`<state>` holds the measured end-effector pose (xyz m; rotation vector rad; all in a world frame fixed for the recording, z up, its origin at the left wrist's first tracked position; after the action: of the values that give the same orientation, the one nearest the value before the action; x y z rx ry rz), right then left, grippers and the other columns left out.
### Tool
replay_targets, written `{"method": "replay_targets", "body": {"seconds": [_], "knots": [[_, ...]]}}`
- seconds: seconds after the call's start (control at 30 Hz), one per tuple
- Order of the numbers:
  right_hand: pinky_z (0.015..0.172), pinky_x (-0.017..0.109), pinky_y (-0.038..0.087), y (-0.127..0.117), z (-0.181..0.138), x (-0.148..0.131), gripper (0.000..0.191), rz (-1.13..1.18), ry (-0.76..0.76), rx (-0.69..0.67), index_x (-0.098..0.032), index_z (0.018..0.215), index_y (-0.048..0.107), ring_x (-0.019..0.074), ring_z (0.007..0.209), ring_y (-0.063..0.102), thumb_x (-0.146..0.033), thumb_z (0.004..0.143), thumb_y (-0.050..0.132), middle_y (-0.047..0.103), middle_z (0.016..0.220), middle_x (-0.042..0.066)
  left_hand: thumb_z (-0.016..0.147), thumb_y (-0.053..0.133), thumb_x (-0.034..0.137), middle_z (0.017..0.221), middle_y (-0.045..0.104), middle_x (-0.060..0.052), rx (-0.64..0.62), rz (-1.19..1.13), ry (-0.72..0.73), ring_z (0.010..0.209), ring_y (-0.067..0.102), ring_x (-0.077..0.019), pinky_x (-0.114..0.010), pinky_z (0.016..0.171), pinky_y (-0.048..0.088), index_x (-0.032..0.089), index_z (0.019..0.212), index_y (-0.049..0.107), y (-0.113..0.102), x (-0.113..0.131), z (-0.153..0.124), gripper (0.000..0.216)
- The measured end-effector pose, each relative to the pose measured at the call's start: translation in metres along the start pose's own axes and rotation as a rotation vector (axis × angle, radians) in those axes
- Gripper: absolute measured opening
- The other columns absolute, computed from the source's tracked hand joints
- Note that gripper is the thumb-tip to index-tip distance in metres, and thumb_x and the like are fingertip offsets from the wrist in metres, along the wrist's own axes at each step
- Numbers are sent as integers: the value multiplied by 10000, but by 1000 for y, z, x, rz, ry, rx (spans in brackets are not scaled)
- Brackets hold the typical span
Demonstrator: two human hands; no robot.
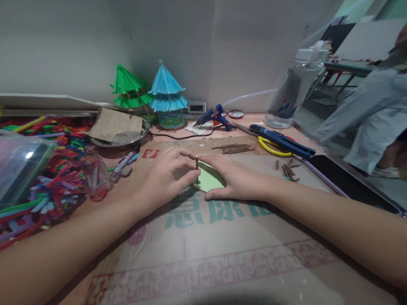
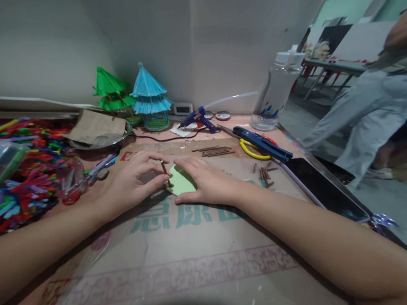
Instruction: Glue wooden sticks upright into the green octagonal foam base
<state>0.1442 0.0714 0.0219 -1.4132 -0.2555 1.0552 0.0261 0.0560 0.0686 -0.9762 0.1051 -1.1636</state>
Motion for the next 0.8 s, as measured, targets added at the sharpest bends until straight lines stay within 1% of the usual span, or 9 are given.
{"method": "replay_targets", "body": {"seconds": [0.03, 0.07, 0.13, 0.2, 0.23, 0.3, 0.47, 0.63, 0.8], "knots": [[1177, 593, 368, 0, 0, 0, 975, -1, 10, -4, -185, 1560, 352, 375, 1447, 432, -631, 798, 767, 459, 1560, 215, 964, 641, 315, 1162, 666, -77, 6, 15, -4, 1135, 627, -246, -419, 1000, 495, 202, 981, 682, -1, 0, 0, 122], [1177, 591, 372, 0, 0, 0, 970, -4, 23, -7, -184, 1560, 353, 375, 1451, 428, -632, 802, 762, 456, 1562, 214, 952, 656, 324, 1208, 655, -90, 18, 40, -8, 1164, 620, -257, -427, 1013, 496, 201, 1091, 663, -2, 0, -1, 186], [1170, 588, 386, 0, 0, 1, 955, -11, 45, -14, -186, 1555, 362, 376, 1453, 426, -632, 808, 756, 456, 1562, 210, 929, 680, 343, 1323, 612, -123, 66, 102, 14, 1244, 587, -282, -454, 1053, 486, 205, 1342, 537, -8, 5, -3, 458], [1159, 586, 404, 1, -1, 1, 935, -18, 50, -14, -185, 1546, 371, 376, 1446, 433, -622, 815, 755, 463, 1553, 208, 929, 676, 337, 1415, 550, -141, 118, 159, 74, 1329, 530, -297, -486, 1104, 453, 233, 1473, 395, -15, 15, -5, 621], [1154, 585, 411, 0, -1, 1, 926, -20, 43, -10, -183, 1541, 375, 375, 1438, 442, -615, 816, 758, 472, 1543, 207, 934, 669, 329, 1440, 525, -141, 131, 180, 109, 1358, 505, -299, -501, 1124, 435, 253, 1487, 370, -17, 20, -7, 633], [1151, 581, 417, -1, -1, 0, 914, -20, 19, 7, -180, 1529, 378, 368, 1419, 463, -603, 817, 764, 492, 1521, 207, 945, 660, 318, 1441, 507, -132, 137, 206, 158, 1373, 491, -301, -520, 1136, 418, 283, 1457, 396, -18, 27, -9, 578], [1179, 566, 393, -2, -2, -4, 897, -15, -37, 31, -170, 1528, 366, 351, 1426, 454, -593, 838, 751, 486, 1527, 209, 956, 636, 320, 1397, 526, -131, 95, 236, 139, 1337, 523, -308, -522, 1103, 443, 259, 1318, 512, -14, 28, -7, 387], [1184, 596, 380, -1, -2, -2, 917, -6, -30, 36, -203, 1542, 361, 366, 1455, 428, -619, 824, 752, 483, 1540, 195, 952, 628, 313, 1381, 551, -132, 80, 218, 134, 1317, 539, -300, -499, 1090, 457, 237, 1310, 531, -13, 27, -6, 378], [1177, 586, 394, -1, -2, -1, 908, -14, -3, 17, -193, 1533, 380, 360, 1435, 454, -621, 823, 751, 479, 1543, 197, 948, 630, 280, 1355, 583, -120, 106, 189, 155, 1291, 562, -284, -489, 1087, 457, 239, 1308, 538, -15, 25, -6, 374]]}}
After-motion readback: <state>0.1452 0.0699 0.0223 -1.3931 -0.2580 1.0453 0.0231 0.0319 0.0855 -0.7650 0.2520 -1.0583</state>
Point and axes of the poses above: each hand's wrist, its own z-axis towards the middle knuckle, its own y-axis out of the palm, x = y × z, the point moved 10 cm from there along z, towards the middle knuckle
